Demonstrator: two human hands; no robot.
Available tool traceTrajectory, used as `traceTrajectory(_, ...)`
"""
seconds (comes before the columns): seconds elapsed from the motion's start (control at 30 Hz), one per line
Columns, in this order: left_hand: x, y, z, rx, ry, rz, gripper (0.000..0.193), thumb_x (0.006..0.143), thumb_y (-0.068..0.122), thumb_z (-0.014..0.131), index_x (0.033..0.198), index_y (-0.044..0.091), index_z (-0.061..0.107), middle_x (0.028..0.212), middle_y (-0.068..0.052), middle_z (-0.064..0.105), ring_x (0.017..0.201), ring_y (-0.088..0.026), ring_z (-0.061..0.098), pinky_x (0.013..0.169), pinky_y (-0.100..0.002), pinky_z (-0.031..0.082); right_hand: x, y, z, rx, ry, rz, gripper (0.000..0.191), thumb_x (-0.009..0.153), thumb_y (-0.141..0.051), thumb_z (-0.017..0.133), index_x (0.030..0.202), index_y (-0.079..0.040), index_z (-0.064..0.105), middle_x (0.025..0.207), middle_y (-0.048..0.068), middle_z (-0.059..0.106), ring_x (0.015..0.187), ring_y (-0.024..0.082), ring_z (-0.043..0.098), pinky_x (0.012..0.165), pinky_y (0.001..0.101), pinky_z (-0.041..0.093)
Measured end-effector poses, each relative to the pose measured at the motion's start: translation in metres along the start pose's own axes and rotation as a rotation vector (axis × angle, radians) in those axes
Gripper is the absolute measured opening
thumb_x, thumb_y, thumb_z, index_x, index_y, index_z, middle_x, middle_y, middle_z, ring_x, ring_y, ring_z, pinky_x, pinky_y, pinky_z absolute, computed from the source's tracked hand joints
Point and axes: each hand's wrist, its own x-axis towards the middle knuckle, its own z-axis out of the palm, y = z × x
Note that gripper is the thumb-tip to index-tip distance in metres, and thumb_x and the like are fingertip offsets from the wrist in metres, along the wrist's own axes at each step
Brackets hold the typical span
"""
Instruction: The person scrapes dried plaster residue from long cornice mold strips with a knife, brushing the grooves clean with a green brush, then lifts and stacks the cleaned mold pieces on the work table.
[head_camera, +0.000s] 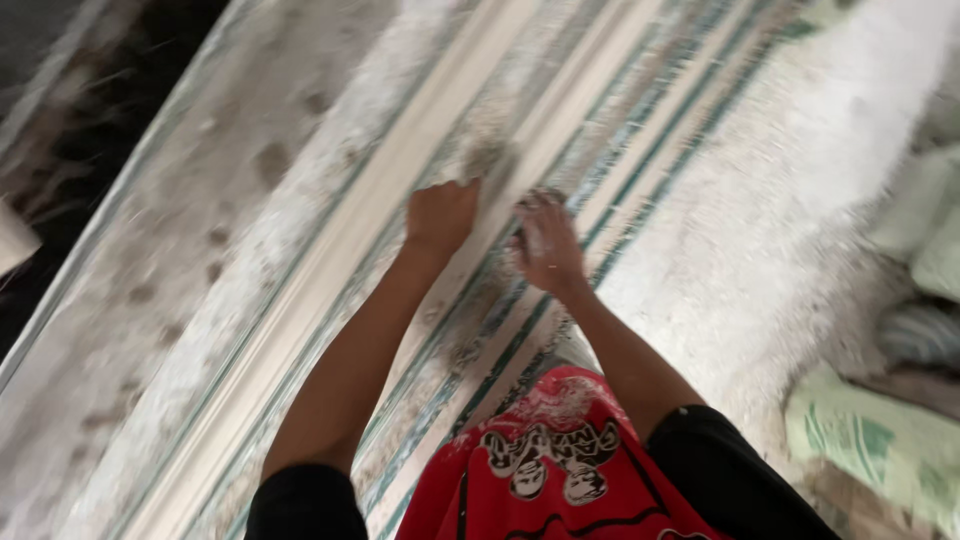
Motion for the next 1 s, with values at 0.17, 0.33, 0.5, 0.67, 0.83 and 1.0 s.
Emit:
traceTrajectory(0.17, 0.034, 0.040, -0.011, 0.169, -0.143, -0.136, 0.044, 0.115, 0.028, 0.047, 0.094, 0.006, 0.078, 0.089, -0.016, 0.077, 0.078, -0.030, 0.076, 0.066, -0.045, 0.061, -0.018, 0.009, -0.001, 0.106, 0.004, 0.165, 0.042, 0.094, -0.022, 0.065, 0.134, -0.010, 0.059, 0.149, 0.022, 0.051, 0.139, 0.038, 0.044, 0.115, 0.0542, 0.037)
traceTrajectory(0.33, 0.028, 0.052, -0.034, 0.024, -0.209, -0.196, 0.031, 0.106, 0.030, 0.058, 0.128, 0.009, 0.063, 0.094, -0.017, 0.075, 0.078, -0.032, 0.073, 0.059, -0.048, 0.057, -0.071, 0.010, -0.023, 0.335, 0.211, 0.442, 0.031, 0.104, -0.016, 0.054, 0.133, -0.009, 0.060, 0.112, 0.014, 0.065, 0.095, 0.023, 0.063, 0.079, 0.0369, 0.059)
traceTrajectory(0.5, -0.048, 0.090, -0.023, -0.642, 0.055, -0.299, 0.038, 0.107, 0.025, 0.050, 0.135, -0.001, 0.051, 0.094, -0.013, 0.070, 0.061, -0.017, 0.066, 0.044, -0.029, 0.052, -0.082, 0.021, -0.034, 0.606, 0.146, 0.893, 0.045, 0.115, -0.042, 0.036, 0.122, -0.011, 0.067, 0.094, 0.013, 0.072, 0.061, 0.017, 0.059, 0.051, 0.0346, 0.054)
traceTrajectory(0.67, -0.132, 0.176, 0.031, -1.282, 0.125, -0.152, 0.037, 0.108, 0.024, 0.047, 0.130, -0.006, 0.048, 0.084, -0.016, 0.064, 0.057, -0.015, 0.056, 0.044, -0.031, 0.048, -0.053, 0.032, -0.022, 1.544, 0.370, 1.122, 0.067, 0.109, -0.063, 0.036, 0.147, -0.010, 0.049, 0.128, 0.017, 0.065, 0.111, 0.029, 0.068, 0.096, 0.0434, 0.057)
traceTrajectory(0.83, -0.144, 0.201, 0.055, -1.053, 0.241, 0.007, 0.041, 0.108, 0.023, 0.046, 0.133, -0.009, 0.045, 0.091, -0.021, 0.069, 0.073, -0.030, 0.070, 0.059, -0.043, 0.056, -0.042, 0.018, -0.023, 2.156, 0.440, 1.126, 0.083, 0.097, -0.074, 0.043, 0.160, -0.022, 0.027, 0.148, 0.025, 0.047, 0.127, 0.044, 0.053, 0.109, 0.0598, 0.042)
traceTrajectory(1.0, -0.121, 0.170, 0.035, -0.927, 0.009, -0.215, 0.037, 0.109, 0.027, 0.040, 0.129, -0.003, 0.047, 0.079, -0.016, 0.070, 0.062, -0.028, 0.071, 0.054, -0.043, 0.057, -0.042, 0.005, -0.046, 1.974, 0.366, 1.208, 0.092, 0.089, -0.083, 0.030, 0.161, -0.028, 0.020, 0.166, 0.013, 0.031, 0.137, 0.038, 0.048, 0.116, 0.0584, 0.035)
